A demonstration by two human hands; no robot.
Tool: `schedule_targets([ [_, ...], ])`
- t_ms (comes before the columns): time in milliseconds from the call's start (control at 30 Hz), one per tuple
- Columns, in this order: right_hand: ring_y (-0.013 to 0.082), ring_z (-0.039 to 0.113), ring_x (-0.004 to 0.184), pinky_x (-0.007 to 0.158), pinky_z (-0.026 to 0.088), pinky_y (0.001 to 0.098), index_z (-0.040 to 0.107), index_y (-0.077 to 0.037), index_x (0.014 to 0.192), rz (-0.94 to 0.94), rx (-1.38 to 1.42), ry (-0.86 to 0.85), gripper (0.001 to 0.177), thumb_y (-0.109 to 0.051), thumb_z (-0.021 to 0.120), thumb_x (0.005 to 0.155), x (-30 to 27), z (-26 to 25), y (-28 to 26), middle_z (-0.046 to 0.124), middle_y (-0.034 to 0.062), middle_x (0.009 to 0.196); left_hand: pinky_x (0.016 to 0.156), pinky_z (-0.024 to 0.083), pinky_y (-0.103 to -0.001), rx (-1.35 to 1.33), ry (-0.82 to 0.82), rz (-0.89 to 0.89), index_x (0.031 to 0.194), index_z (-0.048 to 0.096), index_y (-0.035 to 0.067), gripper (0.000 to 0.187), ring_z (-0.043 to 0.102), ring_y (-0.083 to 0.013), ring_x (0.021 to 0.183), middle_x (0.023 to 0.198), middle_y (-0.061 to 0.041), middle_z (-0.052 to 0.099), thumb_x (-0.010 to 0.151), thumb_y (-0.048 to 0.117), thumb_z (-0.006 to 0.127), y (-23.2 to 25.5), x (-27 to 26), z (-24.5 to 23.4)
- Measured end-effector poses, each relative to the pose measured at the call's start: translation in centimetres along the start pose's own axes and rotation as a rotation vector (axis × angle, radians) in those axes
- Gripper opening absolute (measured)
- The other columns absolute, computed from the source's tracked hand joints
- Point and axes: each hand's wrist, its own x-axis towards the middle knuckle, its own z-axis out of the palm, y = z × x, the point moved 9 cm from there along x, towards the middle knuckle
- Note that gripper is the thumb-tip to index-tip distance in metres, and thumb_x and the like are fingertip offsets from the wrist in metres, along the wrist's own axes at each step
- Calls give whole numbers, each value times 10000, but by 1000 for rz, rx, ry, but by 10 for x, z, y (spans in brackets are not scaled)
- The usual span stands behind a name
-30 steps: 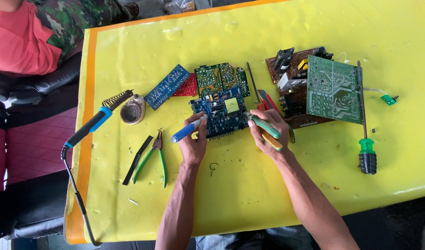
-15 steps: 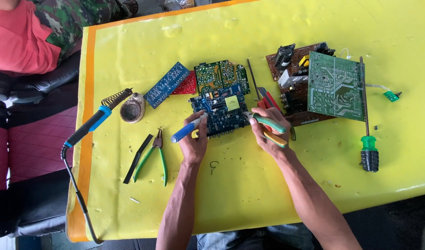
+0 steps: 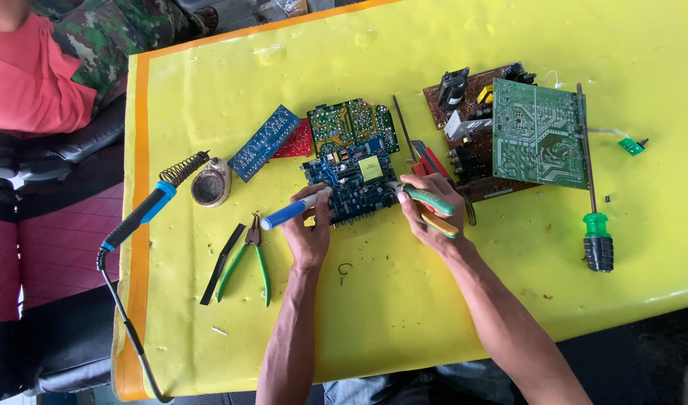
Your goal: The person uses a soldering iron and a desoldering pump to remove components from a circuit board. They repeatedly heat solder joints and use the pump to extract molten solder, working on various points of the board.
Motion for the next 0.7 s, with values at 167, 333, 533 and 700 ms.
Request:
schedule_targets([
  [167,273,731,731,670,610,368,798,-92,1109,39,55,-15,203,-123,795,909,-4,3,7,671,90,852,737,648,-400,16,5,55,1127,710,-3,181,770,-370,906,1066,-204,764,960,63,734,2,-2,0],
  [333,282,730,728,670,615,370,804,-86,1113,43,61,3,213,-106,802,900,-5,1,7,676,97,853,759,645,-409,13,4,44,1129,704,-3,183,768,-374,923,1082,-207,762,967,78,728,3,-3,3],
  [533,217,717,723,687,598,316,799,-68,1129,12,85,41,226,-122,805,909,-1,-2,3,658,81,869,681,642,-338,28,-9,2,1130,714,32,180,783,-302,820,1041,-172,775,964,94,738,-5,-2,1],
  [700,236,699,737,689,596,372,776,-37,1174,14,142,28,241,-74,773,935,-3,10,12,643,130,877,631,624,-270,19,-27,-44,1137,707,50,172,781,-237,770,1049,-145,774,980,120,724,-12,-3,5],
])
